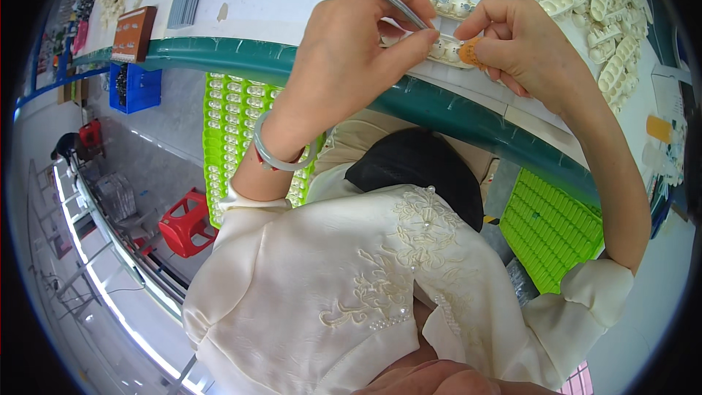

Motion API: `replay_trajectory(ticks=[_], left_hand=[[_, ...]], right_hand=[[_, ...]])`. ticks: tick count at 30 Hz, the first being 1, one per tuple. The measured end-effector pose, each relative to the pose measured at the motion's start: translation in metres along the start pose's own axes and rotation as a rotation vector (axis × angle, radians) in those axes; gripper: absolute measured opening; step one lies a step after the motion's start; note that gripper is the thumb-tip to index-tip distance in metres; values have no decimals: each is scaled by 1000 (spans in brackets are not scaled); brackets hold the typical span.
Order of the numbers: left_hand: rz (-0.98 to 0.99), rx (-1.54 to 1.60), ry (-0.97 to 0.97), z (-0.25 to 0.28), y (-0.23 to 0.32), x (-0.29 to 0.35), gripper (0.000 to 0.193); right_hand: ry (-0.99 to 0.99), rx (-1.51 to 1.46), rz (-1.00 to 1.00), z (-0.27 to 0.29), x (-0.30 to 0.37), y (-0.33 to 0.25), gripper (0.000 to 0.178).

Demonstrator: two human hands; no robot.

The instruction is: Assembling small white plastic components by applying adhesive and trimming excess material.

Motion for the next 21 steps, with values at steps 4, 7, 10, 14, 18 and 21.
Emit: replay_trajectory(ticks=[4,7,10,14,18,21], left_hand=[[-25,-181,19,-9,-3,5,12],[-43,-202,88,-12,0,9,11],[9,-235,83,-14,3,10,10],[11,-221,85,-14,3,10,9],[0,-236,93,-17,5,11,9],[53,-163,163,-15,12,10,9]], right_hand=[[16,53,0,0,2,-5,12],[-2,54,18,-1,1,-4,13],[19,144,111,-1,1,-4,13],[-48,115,109,3,-8,1,7],[-71,109,99,4,-8,0,7],[-108,111,64,1,-13,-1,8]])
Point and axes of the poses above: each hand's wrist, its own x-axis away from the middle knuckle, its own z-axis out of the back of the hand, y = z × x, the point moved 1 cm from there along -x, towards the middle knuckle, and after that the axes turned 13 degrees about y, right-handed, at the moved point
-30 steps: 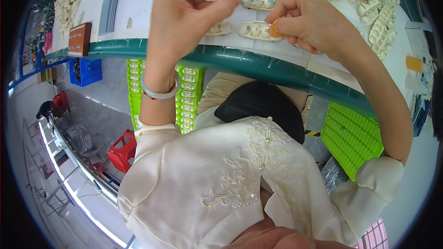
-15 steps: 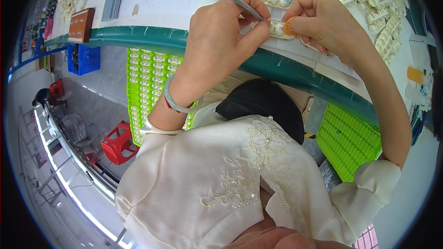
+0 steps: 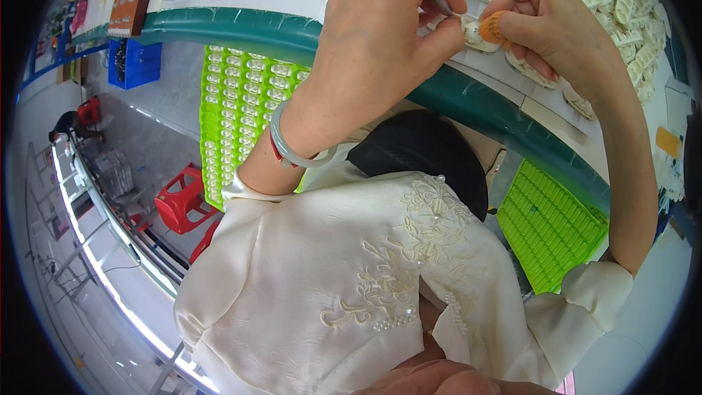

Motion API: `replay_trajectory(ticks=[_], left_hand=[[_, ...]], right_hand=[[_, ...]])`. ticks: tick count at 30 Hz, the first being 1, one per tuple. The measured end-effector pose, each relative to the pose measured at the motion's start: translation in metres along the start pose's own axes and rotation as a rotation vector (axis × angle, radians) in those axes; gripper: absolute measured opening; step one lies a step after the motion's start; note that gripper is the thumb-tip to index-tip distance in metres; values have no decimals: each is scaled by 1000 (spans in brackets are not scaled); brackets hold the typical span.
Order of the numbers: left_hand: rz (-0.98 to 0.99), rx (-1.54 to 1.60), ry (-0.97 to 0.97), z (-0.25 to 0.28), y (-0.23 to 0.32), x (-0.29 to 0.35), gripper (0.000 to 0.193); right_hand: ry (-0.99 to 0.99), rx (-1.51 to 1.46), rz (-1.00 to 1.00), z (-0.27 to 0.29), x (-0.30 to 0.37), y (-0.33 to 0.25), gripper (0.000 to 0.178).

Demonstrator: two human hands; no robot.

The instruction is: Assembling small white plastic components by applying adhesive and trimming excess material.

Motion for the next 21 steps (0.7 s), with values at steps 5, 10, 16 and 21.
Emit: replay_trajectory(ticks=[5,10,16,21], left_hand=[[74,53,-82,3,3,-9,11],[14,-7,-70,-1,-3,-1,10],[32,-6,-66,-1,-8,0,10],[-29,-38,-93,0,-12,-4,10]], right_hand=[[4,65,-19,2,-2,-1,9],[36,104,-9,2,0,-2,10],[-143,150,-314,9,-8,-22,16],[-223,15,-151,5,-8,-28,16]])
Point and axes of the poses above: each hand's wrist, its own x-axis away from the middle knuckle, its own z-axis out of the back of the hand, y = z × x, the point moved 1 cm from there along -x, towards the middle knuckle, and after that the axes turned 13 degrees about y, right-handed, at the moved point
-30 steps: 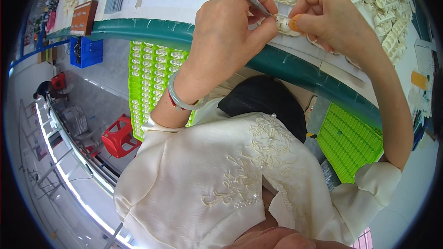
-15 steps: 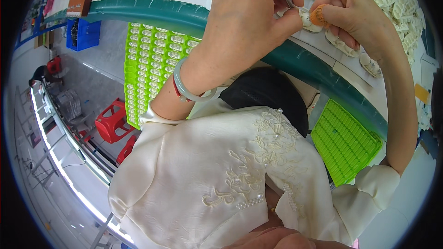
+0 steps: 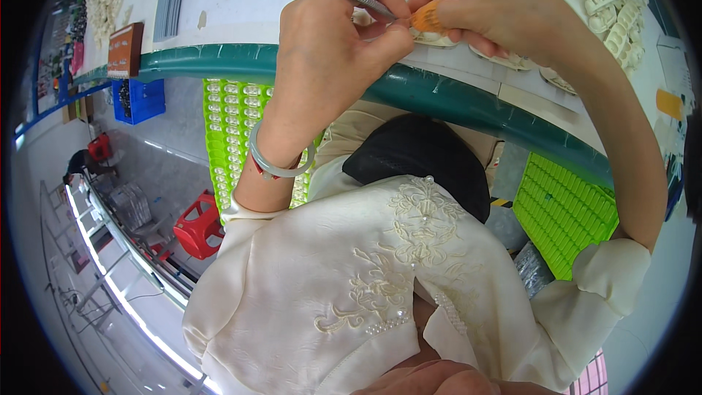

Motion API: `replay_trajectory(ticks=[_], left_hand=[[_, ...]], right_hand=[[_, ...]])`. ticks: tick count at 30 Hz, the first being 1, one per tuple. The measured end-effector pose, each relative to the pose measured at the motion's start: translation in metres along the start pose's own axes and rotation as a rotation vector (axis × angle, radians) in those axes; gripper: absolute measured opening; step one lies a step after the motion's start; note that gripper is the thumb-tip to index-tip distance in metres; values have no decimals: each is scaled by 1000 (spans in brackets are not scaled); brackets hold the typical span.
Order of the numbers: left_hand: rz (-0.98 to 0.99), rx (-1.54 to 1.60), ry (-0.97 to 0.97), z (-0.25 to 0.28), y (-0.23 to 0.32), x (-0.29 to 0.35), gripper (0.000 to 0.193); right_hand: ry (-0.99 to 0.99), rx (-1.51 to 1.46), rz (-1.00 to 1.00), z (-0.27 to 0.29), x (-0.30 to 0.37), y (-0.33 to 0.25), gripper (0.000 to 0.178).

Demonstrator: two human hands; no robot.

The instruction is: Assembling small white plastic components by applying adhesive and trimming excess material.

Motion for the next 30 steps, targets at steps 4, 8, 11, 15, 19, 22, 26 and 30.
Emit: replay_trajectory(ticks=[4,8,11,15,19,22,26,30], left_hand=[[-63,-22,-20,-1,1,-1,10],[-64,-60,-46,1,0,-2,11],[82,179,-38,11,-4,-8,10],[-52,206,215,47,1,-18,11],[69,182,-73,49,-13,-14,15],[82,262,-56,43,-21,-10,14],[13,194,-134,40,-28,-14,15],[58,210,-182,43,-29,-20,15]], right_hand=[[55,-75,6,-1,-4,11,14],[45,-57,-55,-1,1,-5,12],[37,-24,-91,-1,-7,0,13],[5,-107,-144,1,-7,4,15],[153,-88,71,-9,-11,25,12],[128,-117,40,-9,-7,21,12],[165,-82,27,-11,-8,18,12],[172,-109,-4,-11,-6,15,12]])
Point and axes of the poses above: each hand's wrist, its own x-axis away from the middle knuckle, its own z-axis out of the back of the hand, y = z × x, the point moved 1 cm from there along -x, towards the middle knuckle, and after that the axes turned 13 degrees about y, right-handed, at the moved point
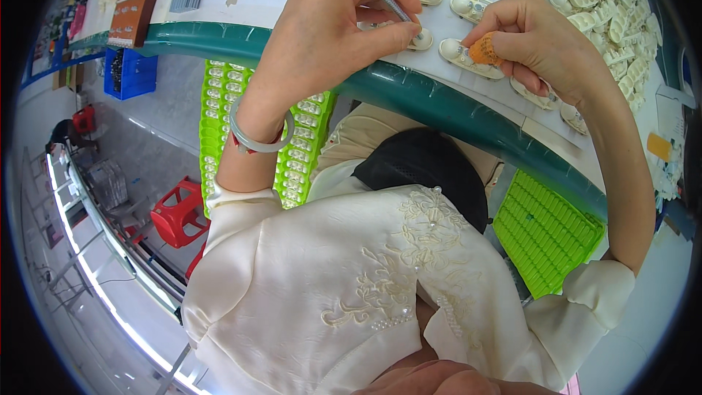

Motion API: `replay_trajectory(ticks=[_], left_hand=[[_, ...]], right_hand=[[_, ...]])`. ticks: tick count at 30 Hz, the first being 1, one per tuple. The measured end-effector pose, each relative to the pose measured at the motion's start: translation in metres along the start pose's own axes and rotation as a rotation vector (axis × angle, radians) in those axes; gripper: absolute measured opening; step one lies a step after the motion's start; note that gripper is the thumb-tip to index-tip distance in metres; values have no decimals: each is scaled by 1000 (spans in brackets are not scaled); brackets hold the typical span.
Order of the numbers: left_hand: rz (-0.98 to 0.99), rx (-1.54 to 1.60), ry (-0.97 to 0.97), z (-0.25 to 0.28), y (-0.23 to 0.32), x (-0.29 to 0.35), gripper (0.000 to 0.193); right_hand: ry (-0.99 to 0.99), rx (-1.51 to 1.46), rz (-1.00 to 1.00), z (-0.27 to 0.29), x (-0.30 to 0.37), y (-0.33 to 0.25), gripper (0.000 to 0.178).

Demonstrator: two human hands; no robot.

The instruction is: Assembling small white plastic components by applying adhesive and trimming excess material.

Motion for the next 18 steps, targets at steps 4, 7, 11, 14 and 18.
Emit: replay_trajectory(ticks=[4,7,11,14,18], left_hand=[[12,27,-71,6,-5,-8,14],[8,69,-105,9,-10,-12,13],[57,123,-124,14,-13,-13,14],[-14,59,-122,12,-11,-12,13],[-97,-77,-110,9,-4,-13,11]], right_hand=[[18,26,-3,0,0,0,12],[10,39,-8,0,0,-1,13],[-25,7,-5,1,-1,0,14],[-23,6,-13,1,1,-1,15],[-13,44,-9,0,4,-5,16]])
Point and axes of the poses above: each hand's wrist, its own x-axis away from the middle knuckle, its own z-axis out of the back of the hand, y = z × x, the point moved 1 cm from there along -x, towards the middle knuckle, and after that the axes turned 13 degrees about y, right-handed, at the moved point
